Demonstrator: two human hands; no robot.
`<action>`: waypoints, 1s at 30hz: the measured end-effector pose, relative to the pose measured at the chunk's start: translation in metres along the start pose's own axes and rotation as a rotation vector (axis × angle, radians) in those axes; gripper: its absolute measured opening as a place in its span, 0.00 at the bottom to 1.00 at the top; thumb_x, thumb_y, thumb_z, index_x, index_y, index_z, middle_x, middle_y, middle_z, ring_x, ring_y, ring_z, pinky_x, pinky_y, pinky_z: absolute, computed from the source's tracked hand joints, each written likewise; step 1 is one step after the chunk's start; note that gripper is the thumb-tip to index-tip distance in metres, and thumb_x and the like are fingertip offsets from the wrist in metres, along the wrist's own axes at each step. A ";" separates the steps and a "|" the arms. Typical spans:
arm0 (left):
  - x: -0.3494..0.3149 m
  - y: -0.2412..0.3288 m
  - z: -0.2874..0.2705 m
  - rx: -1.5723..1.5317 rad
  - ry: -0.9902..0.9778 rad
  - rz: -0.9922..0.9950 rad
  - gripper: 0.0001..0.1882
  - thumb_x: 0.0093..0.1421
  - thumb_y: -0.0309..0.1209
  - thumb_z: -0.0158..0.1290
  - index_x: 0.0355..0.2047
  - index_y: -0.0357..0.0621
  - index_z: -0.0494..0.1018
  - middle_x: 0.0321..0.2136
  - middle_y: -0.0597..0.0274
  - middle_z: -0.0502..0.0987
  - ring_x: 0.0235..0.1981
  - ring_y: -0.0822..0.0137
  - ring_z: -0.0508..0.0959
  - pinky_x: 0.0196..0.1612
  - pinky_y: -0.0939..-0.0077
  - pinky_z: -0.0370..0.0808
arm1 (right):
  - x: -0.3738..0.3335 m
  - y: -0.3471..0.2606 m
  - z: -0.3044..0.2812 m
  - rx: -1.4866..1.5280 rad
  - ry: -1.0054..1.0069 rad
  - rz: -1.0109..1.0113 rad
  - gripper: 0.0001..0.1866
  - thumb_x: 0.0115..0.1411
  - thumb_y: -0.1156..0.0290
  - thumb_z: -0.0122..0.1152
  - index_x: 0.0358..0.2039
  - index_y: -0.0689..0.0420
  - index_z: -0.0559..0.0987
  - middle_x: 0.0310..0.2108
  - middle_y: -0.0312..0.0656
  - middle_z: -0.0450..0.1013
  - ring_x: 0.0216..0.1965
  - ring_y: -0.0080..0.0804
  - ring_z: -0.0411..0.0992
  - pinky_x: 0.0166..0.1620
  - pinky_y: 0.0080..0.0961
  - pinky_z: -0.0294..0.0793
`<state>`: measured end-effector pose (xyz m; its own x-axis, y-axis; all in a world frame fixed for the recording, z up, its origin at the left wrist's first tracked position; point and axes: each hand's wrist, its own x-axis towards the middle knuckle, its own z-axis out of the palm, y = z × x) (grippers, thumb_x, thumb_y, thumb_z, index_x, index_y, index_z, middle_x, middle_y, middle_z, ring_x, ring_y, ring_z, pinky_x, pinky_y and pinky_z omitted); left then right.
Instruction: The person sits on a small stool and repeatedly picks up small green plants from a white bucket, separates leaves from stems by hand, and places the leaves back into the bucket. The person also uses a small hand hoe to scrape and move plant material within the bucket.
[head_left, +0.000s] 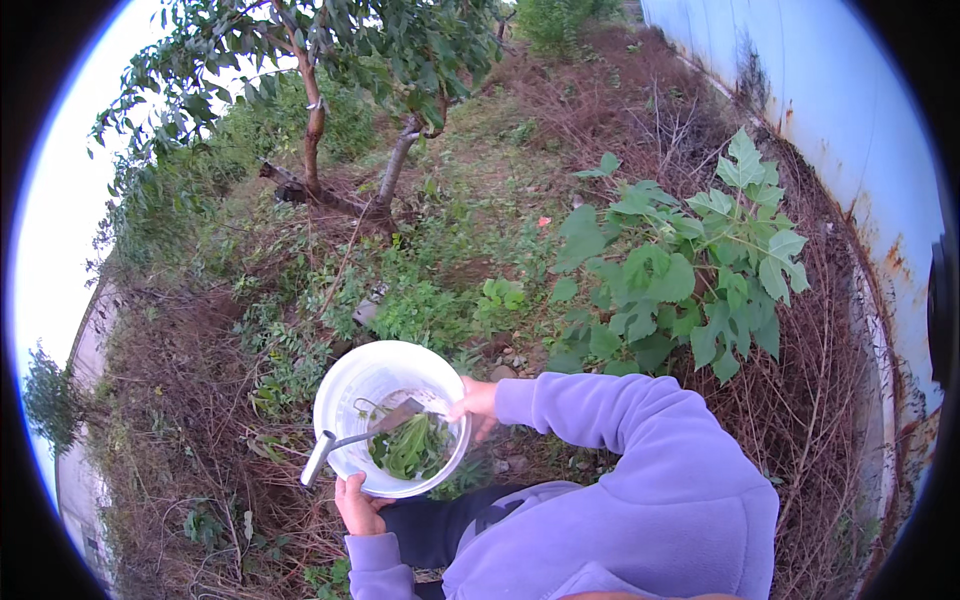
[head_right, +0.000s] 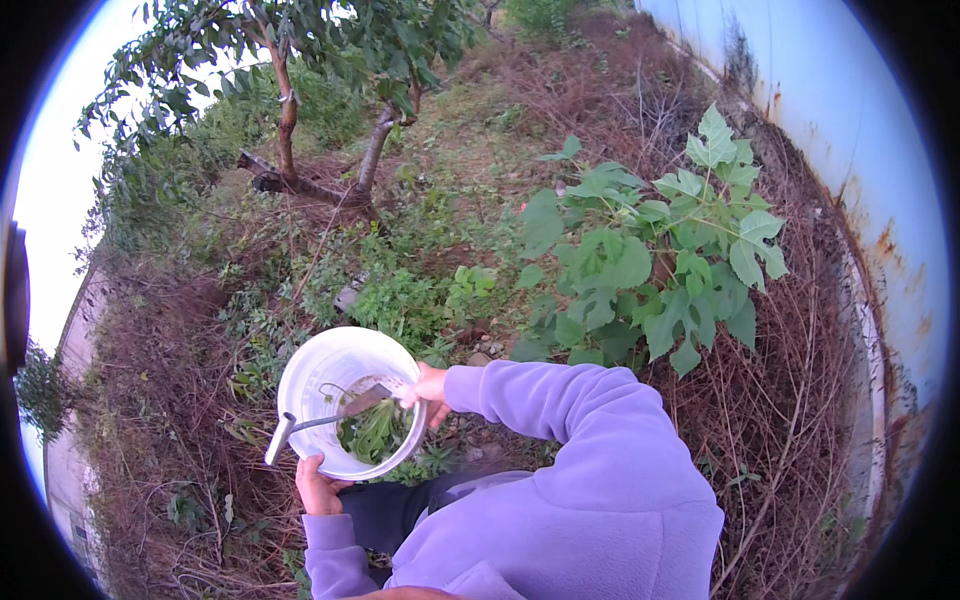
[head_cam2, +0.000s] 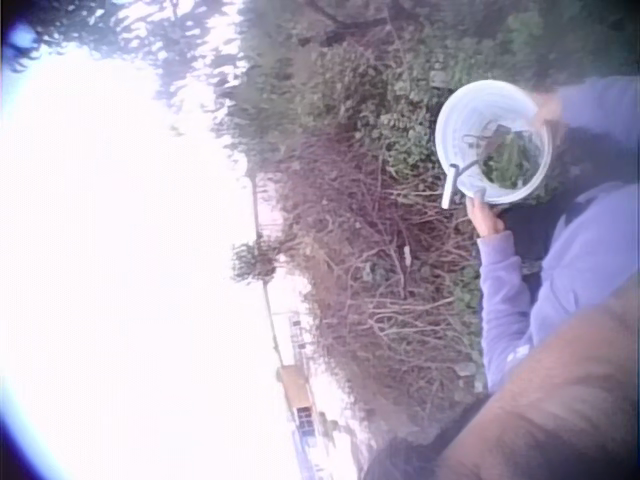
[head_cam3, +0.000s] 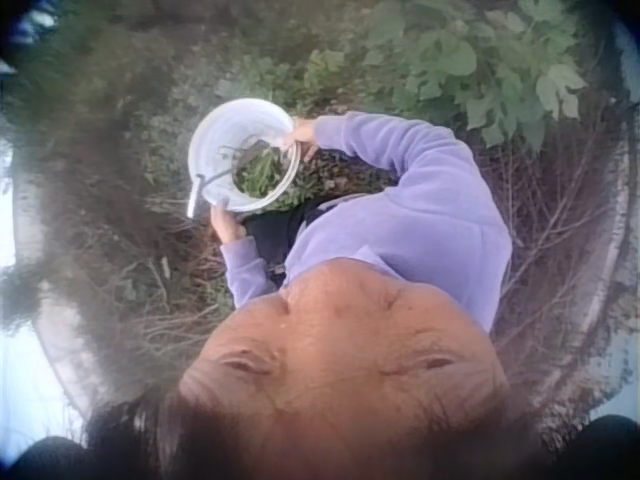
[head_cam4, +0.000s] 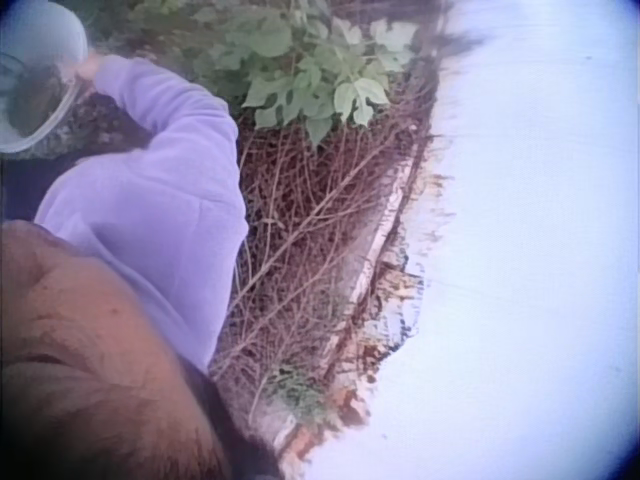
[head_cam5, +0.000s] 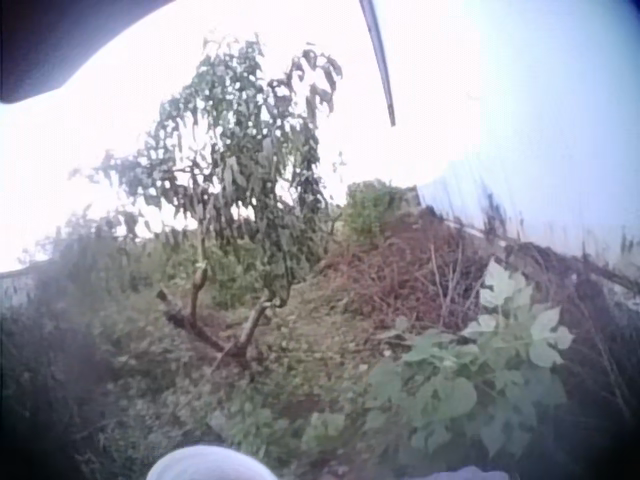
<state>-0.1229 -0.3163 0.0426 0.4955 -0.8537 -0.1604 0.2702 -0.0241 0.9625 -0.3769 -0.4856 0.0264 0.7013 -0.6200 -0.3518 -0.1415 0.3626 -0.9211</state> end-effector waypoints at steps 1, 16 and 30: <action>0.000 0.000 -0.006 0.021 -0.018 -0.008 0.22 0.53 0.31 0.48 0.49 0.38 0.65 0.35 0.53 0.76 0.24 0.61 0.80 0.14 0.74 0.78 | 0.003 0.010 0.007 0.044 -0.009 0.035 0.36 0.49 0.74 0.58 0.59 0.53 0.57 0.33 0.50 0.73 0.22 0.43 0.76 0.22 0.38 0.80; 0.026 -0.035 -0.072 -0.395 -0.050 0.084 0.25 0.60 0.41 0.50 0.55 0.44 0.65 0.52 0.61 0.70 0.54 0.64 0.68 0.55 0.59 0.62 | 0.041 0.034 0.012 0.219 0.115 0.041 0.37 0.45 0.81 0.55 0.57 0.57 0.56 0.37 0.52 0.73 0.27 0.46 0.77 0.26 0.42 0.81; 0.005 0.007 -0.119 -0.613 0.066 0.146 0.27 0.66 0.47 0.39 0.55 0.37 0.62 0.46 0.53 0.73 0.46 0.58 0.72 0.50 0.60 0.69 | 0.089 0.019 0.039 0.138 -0.020 -0.011 0.35 0.44 0.76 0.59 0.55 0.60 0.61 0.44 0.48 0.71 0.38 0.44 0.76 0.34 0.43 0.81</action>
<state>-0.0202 -0.2587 0.0229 0.6079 -0.7911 -0.0688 0.6098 0.4095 0.6786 -0.2895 -0.5064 -0.0163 0.7162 -0.6110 -0.3373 -0.0372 0.4493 -0.8926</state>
